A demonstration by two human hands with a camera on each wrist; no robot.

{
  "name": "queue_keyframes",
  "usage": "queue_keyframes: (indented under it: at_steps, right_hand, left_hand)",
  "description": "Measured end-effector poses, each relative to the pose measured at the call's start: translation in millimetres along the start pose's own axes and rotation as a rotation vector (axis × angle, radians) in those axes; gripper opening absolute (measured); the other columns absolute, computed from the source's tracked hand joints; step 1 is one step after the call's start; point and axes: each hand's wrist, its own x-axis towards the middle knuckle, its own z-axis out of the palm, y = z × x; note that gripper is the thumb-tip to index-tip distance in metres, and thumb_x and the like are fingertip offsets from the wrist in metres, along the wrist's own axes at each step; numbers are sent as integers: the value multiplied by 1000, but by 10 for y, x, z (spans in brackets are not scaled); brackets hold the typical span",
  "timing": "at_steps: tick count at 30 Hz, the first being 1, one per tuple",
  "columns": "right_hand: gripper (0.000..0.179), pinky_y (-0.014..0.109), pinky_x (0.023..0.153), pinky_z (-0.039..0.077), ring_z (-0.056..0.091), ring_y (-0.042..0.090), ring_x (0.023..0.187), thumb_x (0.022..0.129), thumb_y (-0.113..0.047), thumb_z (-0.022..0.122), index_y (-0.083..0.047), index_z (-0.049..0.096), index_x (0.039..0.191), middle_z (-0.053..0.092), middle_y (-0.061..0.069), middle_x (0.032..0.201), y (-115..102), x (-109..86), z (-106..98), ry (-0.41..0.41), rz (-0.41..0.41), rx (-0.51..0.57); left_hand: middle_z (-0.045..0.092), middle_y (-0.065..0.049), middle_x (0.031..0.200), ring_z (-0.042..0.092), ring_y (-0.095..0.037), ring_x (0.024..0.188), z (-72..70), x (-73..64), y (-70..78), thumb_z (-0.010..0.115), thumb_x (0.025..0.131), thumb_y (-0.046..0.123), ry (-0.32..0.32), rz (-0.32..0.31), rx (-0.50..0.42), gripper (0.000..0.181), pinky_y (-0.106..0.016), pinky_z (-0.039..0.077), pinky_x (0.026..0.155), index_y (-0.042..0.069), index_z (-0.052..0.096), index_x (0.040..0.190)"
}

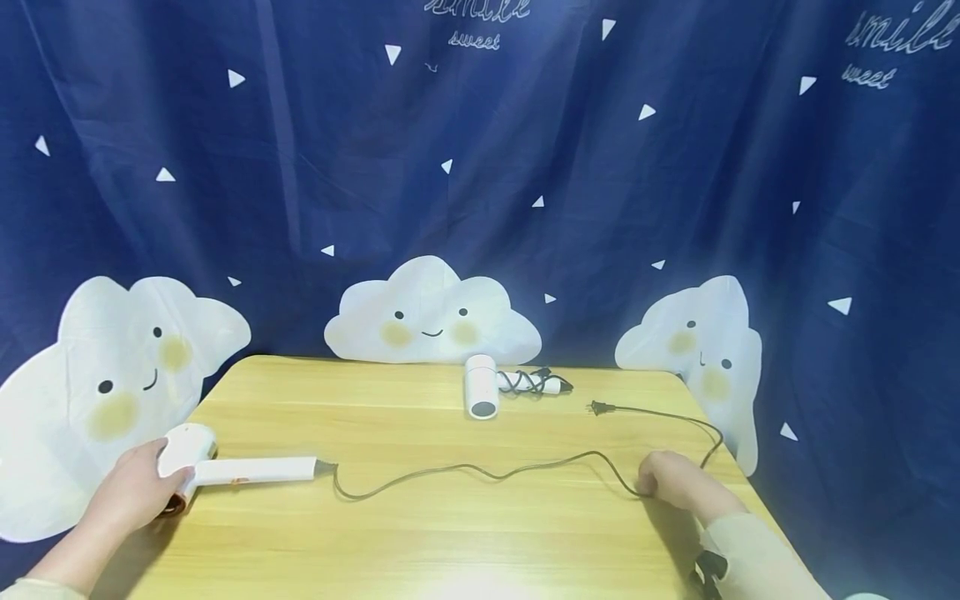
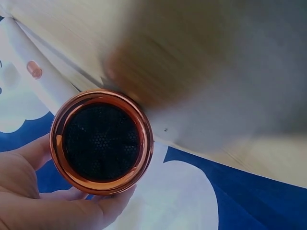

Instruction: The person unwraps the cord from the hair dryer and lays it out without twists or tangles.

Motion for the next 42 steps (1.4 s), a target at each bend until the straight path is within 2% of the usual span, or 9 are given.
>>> queue_keyframes:
  at_steps: [5,8,13,19,25,31,36,42]
  right_hand:
    - [39,24,54,42,43,0,61,60,22,66,-17,63,64,54,-15,65,27,-16,-22,-41,22,10]
    - [41,25,55,45,46,0,62,58,23,64,-17,65,65,56,-15,66,39,-24,-38,-67,45,14]
    - [43,26,56,45,47,2,63,58,25,63,-18,65,66,57,-14,67,64,-21,-51,-105,84,22]
    - [44,26,56,45,48,3,63,58,24,62,-18,65,66,57,-14,67,80,-17,-59,-127,123,42]
    - [41,26,54,42,44,5,62,55,24,66,-15,63,68,54,-10,68,62,-9,-98,-132,133,89]
    - [37,27,57,43,46,6,66,61,19,75,-13,63,74,56,-7,73,29,15,-132,-154,140,154]
    - [33,27,59,44,48,6,69,66,16,75,-12,63,77,57,-6,76,-28,56,-109,-164,100,207]
    - [32,27,58,44,49,6,68,66,15,77,-12,62,76,57,-7,76,-63,94,-102,-165,96,194]
  left_hand:
    - [40,-50,124,48,-63,105,-8,18,-16,66,91,19,-29,-19,-11,70,-71,42,87,-27,34,132]
    - [40,-50,126,48,-63,106,-13,25,-26,65,91,20,-40,-20,-13,70,-71,41,88,-27,34,132]
    - [39,-51,126,45,-65,110,-12,34,-35,65,91,18,-28,-3,-7,69,-72,39,91,-28,34,132]
    - [36,-51,128,42,-65,112,-6,63,-49,64,92,18,-32,-12,-12,69,-73,37,92,-28,32,133]
    - [35,-51,129,42,-64,113,0,91,-46,63,92,17,-29,-14,-31,68,-73,36,93,-28,32,134]
    - [38,-51,126,41,-65,113,9,77,-33,62,92,16,3,6,-17,64,-73,37,93,-28,36,131]
    - [40,-51,124,44,-64,110,15,71,-30,62,92,16,18,11,-11,63,-72,39,91,-28,37,130]
    - [38,-50,125,42,-64,111,25,61,-10,59,94,18,30,-4,-12,63,-72,38,91,-27,36,131]
